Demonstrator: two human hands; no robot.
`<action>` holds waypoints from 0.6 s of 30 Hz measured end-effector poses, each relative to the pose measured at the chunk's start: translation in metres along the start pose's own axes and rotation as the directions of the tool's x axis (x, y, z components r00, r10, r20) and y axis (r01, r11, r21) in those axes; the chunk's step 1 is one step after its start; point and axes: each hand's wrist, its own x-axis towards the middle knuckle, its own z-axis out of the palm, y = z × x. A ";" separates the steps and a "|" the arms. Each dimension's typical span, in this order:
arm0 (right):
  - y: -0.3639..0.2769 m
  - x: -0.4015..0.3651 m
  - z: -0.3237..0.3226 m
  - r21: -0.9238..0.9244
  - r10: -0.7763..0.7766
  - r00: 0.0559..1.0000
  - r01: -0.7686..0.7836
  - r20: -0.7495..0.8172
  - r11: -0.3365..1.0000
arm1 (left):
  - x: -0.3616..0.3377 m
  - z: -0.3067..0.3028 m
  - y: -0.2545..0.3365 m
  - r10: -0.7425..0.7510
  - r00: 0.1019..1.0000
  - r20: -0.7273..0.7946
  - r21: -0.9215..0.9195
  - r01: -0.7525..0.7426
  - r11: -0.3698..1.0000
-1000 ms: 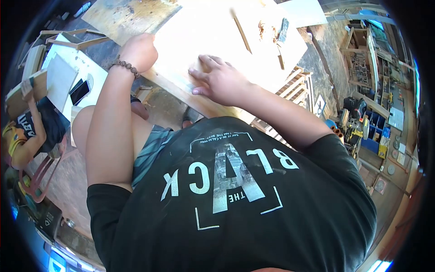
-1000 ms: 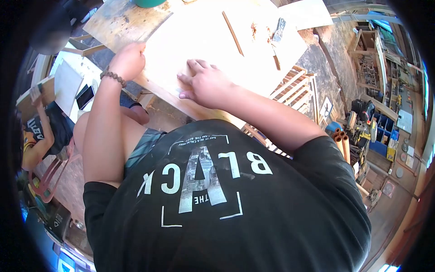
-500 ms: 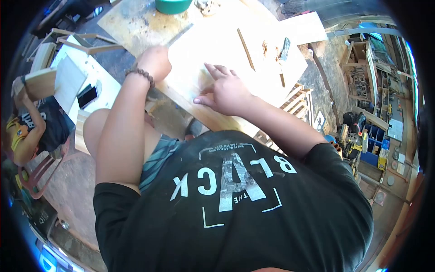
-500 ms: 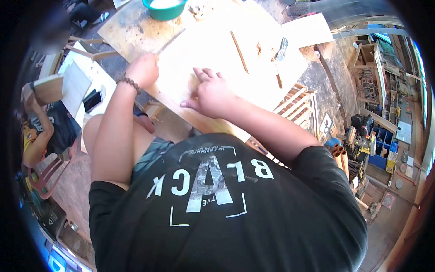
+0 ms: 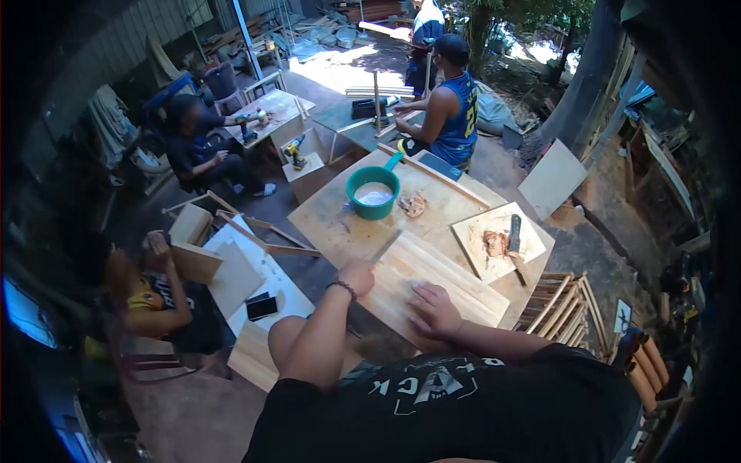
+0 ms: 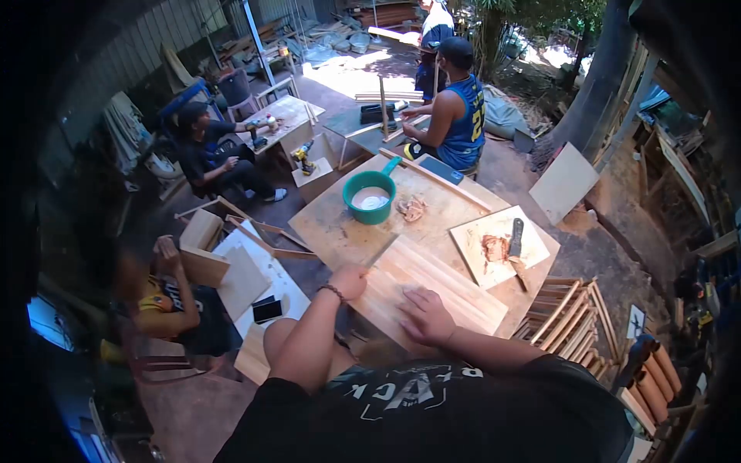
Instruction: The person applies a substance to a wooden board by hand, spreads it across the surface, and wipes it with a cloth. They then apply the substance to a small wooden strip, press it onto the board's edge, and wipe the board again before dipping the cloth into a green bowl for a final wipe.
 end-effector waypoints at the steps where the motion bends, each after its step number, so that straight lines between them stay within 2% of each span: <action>1: -0.003 0.001 -0.003 -0.009 -0.014 1.000 0.014 0.003 1.000 | -0.001 -0.002 0.002 -0.019 1.000 -0.001 -0.007 0.019 1.000; 6: -0.012 -0.010 -0.008 0.038 -0.050 0.999 0.050 -0.007 0.998 | -0.006 -0.002 -0.002 -0.126 0.992 0.000 0.001 0.126 0.992; 7: -0.015 -0.013 -0.013 0.041 -0.048 0.998 0.046 0.031 0.998 | -0.011 0.000 -0.001 -0.140 0.990 -0.014 -0.008 0.140 0.990; 9: -0.020 -0.028 -0.012 0.071 0.004 1.000 -0.004 0.006 0.997 | -0.020 0.002 0.000 -0.170 0.984 -0.053 -0.029 0.169 0.985; 12: -0.010 -0.025 -0.015 0.088 0.094 0.993 -0.088 -0.071 0.992 | -0.039 -0.017 0.018 -0.199 0.979 -0.051 -0.199 0.185 0.962; 13: -0.013 -0.031 -0.014 0.109 0.139 0.987 -0.130 -0.085 0.986 | -0.043 -0.017 0.021 -0.256 0.964 -0.069 -0.246 0.232 0.941; 16: -0.013 -0.030 -0.013 0.109 0.068 0.992 -0.057 -0.103 0.992 | -0.052 -0.030 0.038 -0.316 0.949 -0.003 -0.324 0.298 0.898; 18: -0.010 -0.030 -0.010 0.105 0.081 0.992 -0.071 -0.092 0.992 | -0.053 -0.024 0.035 -0.194 0.978 -0.083 -0.176 0.177 0.968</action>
